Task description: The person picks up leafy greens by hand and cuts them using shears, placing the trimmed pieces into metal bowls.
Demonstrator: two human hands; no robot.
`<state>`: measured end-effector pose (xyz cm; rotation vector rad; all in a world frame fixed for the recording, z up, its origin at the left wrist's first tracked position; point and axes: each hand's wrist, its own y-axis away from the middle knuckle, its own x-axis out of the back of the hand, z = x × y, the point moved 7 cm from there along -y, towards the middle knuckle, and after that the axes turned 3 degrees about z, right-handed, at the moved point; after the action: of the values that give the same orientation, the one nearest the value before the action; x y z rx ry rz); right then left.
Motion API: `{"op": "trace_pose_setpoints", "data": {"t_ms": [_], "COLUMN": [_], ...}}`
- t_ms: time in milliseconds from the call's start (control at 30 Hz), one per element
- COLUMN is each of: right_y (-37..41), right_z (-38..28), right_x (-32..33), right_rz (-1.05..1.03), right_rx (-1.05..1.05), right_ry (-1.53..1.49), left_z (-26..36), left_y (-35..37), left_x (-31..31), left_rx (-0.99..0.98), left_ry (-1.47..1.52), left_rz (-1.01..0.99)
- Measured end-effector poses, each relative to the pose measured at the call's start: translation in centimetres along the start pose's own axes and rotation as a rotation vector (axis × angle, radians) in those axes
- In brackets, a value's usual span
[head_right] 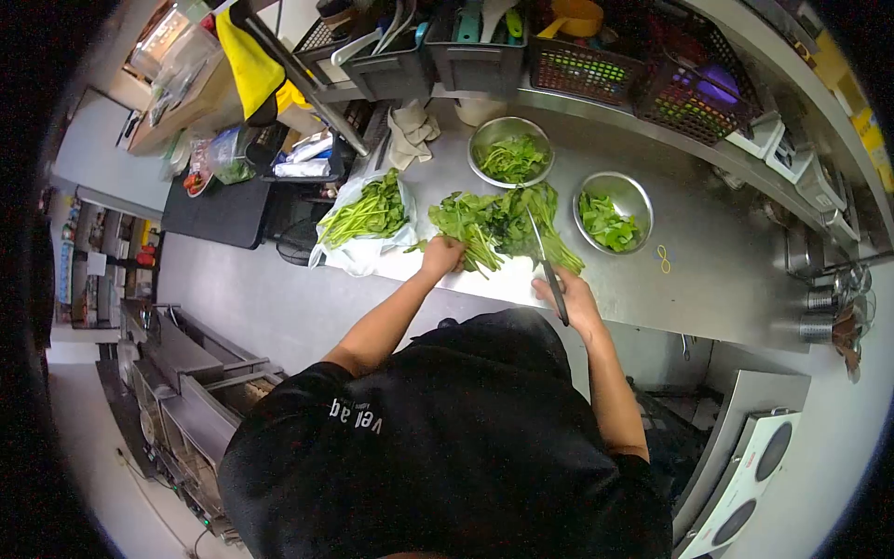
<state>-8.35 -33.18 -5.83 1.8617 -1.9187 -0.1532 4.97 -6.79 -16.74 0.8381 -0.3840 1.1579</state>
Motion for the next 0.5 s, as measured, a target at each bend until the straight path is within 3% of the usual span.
{"op": "trace_pose_setpoints", "data": {"t_ms": [67,100,133,200,267,333,367,433,500], "right_y": [0.1,0.1,0.0,-0.3,-0.5,-0.6,-0.7,-0.7,-0.2], "right_z": [0.5,0.6,0.8,0.7,0.4,-0.3,-0.9,-1.9,-3.1], "right_x": [0.5,0.7,0.8,0.8,0.6,0.1,-0.2,-0.7,-0.8], "right_rz": [0.005,0.008,0.016,0.019,0.022,0.006,-0.006,-0.026,-0.06], "right_rx": [0.003,0.002,-0.018,-0.03,-0.023,-0.01,0.003,0.044,0.051], "right_ry": [0.016,0.014,0.005,-0.005,0.007,0.038,0.067,0.038,0.011], "left_z": [-2.8,0.3,-0.7,1.6,2.6,5.6,6.2,5.7,5.2], "left_y": [-0.3,2.2,2.0,2.9,2.2,2.0,1.7,0.0,-1.0], "left_x": [-0.2,2.7,1.9,3.4,1.7,-0.3,-0.5,-0.8,-0.8], "left_rx": [0.16,0.142,0.142,-0.416,-0.398,-0.345,-0.342,-0.152,-0.126], "left_ry": [0.507,0.271,0.27,-0.061,0.051,-0.152,-0.149,-0.203,-0.12], "left_rz": [0.132,0.211,0.212,0.637,0.574,0.275,0.281,0.271,0.285]}}
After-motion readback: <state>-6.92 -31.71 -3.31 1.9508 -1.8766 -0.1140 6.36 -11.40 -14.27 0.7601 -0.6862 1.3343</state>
